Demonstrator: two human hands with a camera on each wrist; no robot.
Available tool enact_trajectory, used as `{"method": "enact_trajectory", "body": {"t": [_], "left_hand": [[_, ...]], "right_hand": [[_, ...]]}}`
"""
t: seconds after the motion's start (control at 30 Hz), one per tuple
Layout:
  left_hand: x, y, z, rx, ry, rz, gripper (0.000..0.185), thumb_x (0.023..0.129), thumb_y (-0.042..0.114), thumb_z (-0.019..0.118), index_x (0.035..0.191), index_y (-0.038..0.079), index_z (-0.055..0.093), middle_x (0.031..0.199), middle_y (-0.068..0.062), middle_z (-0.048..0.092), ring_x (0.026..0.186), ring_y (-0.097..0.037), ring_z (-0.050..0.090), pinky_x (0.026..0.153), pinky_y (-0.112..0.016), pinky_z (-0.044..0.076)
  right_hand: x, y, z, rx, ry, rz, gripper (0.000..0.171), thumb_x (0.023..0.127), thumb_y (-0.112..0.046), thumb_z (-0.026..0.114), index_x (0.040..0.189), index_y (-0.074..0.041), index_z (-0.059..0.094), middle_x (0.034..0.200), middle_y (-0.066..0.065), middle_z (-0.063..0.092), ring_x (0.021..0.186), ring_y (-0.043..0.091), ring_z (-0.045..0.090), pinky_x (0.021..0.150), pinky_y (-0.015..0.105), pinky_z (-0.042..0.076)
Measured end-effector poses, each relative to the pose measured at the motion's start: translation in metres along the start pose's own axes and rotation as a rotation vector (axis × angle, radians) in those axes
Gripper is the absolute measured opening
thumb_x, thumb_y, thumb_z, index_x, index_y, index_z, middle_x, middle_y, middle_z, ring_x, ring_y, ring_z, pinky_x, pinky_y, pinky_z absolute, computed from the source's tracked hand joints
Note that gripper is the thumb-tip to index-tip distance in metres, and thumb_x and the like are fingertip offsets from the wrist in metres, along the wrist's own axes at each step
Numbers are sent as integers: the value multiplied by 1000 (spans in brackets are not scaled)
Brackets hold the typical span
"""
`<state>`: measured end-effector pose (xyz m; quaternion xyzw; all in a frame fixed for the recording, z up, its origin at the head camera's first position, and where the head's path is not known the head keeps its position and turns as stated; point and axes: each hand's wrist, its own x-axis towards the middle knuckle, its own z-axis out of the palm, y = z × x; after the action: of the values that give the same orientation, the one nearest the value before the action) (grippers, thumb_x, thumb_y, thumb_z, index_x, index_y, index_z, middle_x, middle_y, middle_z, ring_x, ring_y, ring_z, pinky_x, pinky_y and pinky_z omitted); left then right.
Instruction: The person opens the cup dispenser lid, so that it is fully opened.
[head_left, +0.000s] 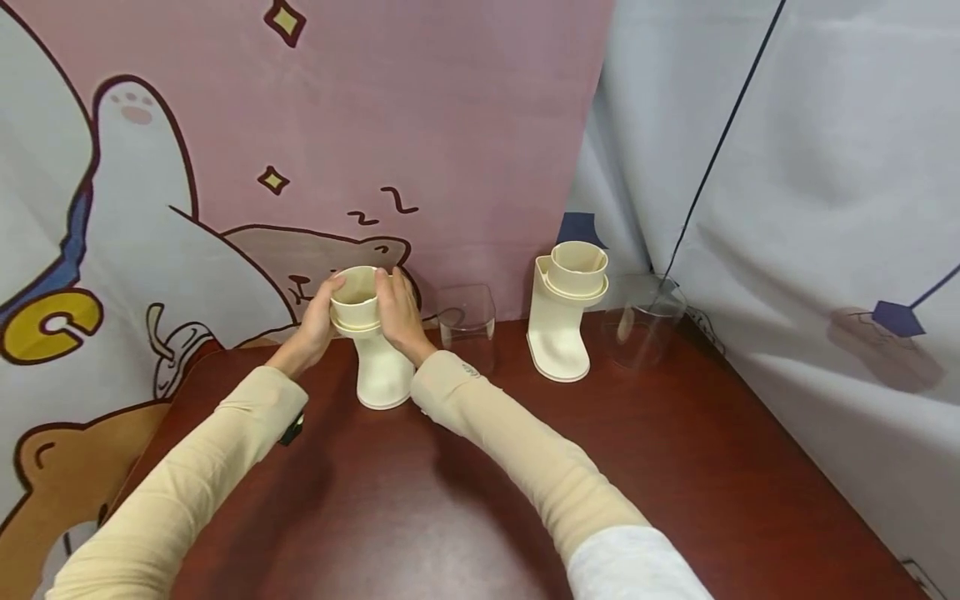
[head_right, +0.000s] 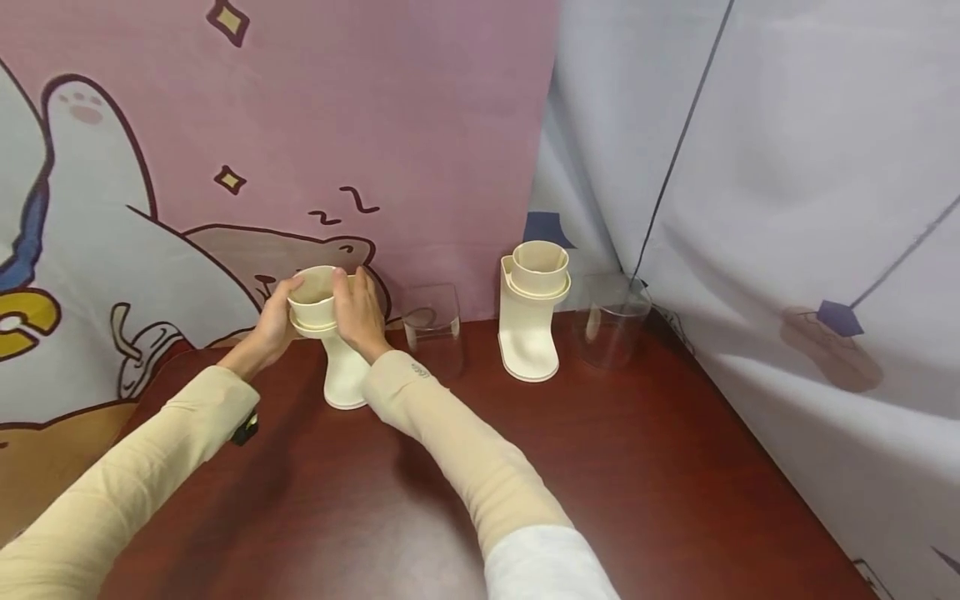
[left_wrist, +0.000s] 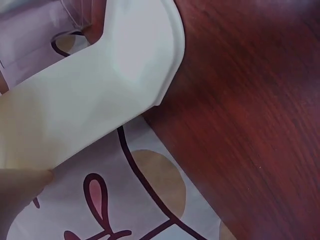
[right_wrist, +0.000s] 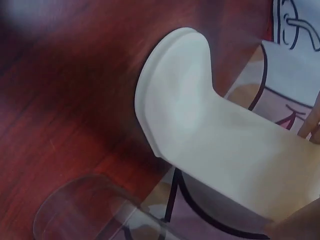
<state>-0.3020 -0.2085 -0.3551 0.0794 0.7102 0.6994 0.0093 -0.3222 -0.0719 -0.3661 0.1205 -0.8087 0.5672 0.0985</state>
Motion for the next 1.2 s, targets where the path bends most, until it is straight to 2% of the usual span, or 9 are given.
{"method": "enact_trajectory", "body": {"t": [0.13, 0.5, 0.63, 0.73, 0.77, 0.87, 0.97, 1.1, 1.2], "left_hand": [[4, -1, 3, -5, -7, -30, 45, 94, 40, 26, 135, 24, 23, 104, 2, 45, 85, -7, 47, 77, -29, 38], [1, -2, 4, 12, -19, -43, 46, 94, 42, 26, 135, 22, 20, 97, 4, 46, 82, -7, 48, 77, -27, 38], [3, 2, -1, 44, -20, -50, 49, 93, 50, 25, 131, 19, 29, 95, 4, 49, 81, -8, 51, 75, -30, 42], [4, 5, -6, 54, -27, -46, 57, 91, 58, 22, 127, 17, 36, 102, -4, 52, 90, -15, 53, 82, -35, 42], [2, 6, -7, 41, -37, -54, 62, 89, 61, 21, 131, 16, 34, 114, -7, 50, 102, -18, 51, 89, -40, 40], [-7, 8, -11, -2, -30, -43, 76, 88, 64, 19, 143, 12, 12, 146, -13, 20, 133, -24, 23, 108, -46, 16], [-24, 10, -16, 2, 29, -13, 83, 87, 64, 19, 143, 9, -8, 151, -10, -8, 138, -26, -6, 110, -48, -4], [-55, 15, -19, 58, 120, 24, 80, 88, 63, 17, 143, 12, -11, 151, -10, -8, 138, -28, -6, 110, -48, -7], [-80, 18, -17, 131, 115, 33, 75, 90, 60, 16, 143, 16, -12, 151, -8, -11, 138, -26, -8, 109, -49, -6]], "right_hand": [[4, 4, -4, -11, -9, 17, 72, 91, -57, 14, 141, -7, 26, 145, 8, 29, 134, 20, 24, 109, 36, 21], [-1, 5, -5, -6, -24, 31, 77, 89, -62, 12, 142, -6, 22, 146, 11, 27, 135, 21, 23, 109, 37, 20], [2, -2, -7, 7, -35, 62, 81, 86, -66, 13, 143, -9, 16, 147, 9, 24, 135, 21, 22, 109, 37, 21], [4, -7, -10, 14, -49, 96, 87, 82, -73, 15, 144, -13, 11, 148, 8, 20, 136, 21, 20, 109, 38, 20], [4, -9, -11, 8, -53, 107, 88, 80, -75, 15, 145, -15, 9, 149, 7, 19, 136, 21, 20, 109, 39, 20], [-2, -12, -18, 6, -65, 111, 91, 77, -78, 19, 145, -19, 8, 149, 4, 16, 135, 21, 21, 108, 39, 22], [-11, -17, -28, -12, -85, 66, 90, 76, -78, 23, 144, -20, 9, 148, 1, 16, 135, 20, 23, 108, 39, 23], [-23, -24, -46, -47, -127, -65, 84, 80, -73, 29, 144, -21, 11, 148, 1, 14, 135, 17, 19, 108, 39, 22], [-28, -23, -62, -88, -153, -206, 79, 81, -68, 33, 143, -25, 11, 148, 2, 13, 136, 12, 14, 109, 40, 20]]}}
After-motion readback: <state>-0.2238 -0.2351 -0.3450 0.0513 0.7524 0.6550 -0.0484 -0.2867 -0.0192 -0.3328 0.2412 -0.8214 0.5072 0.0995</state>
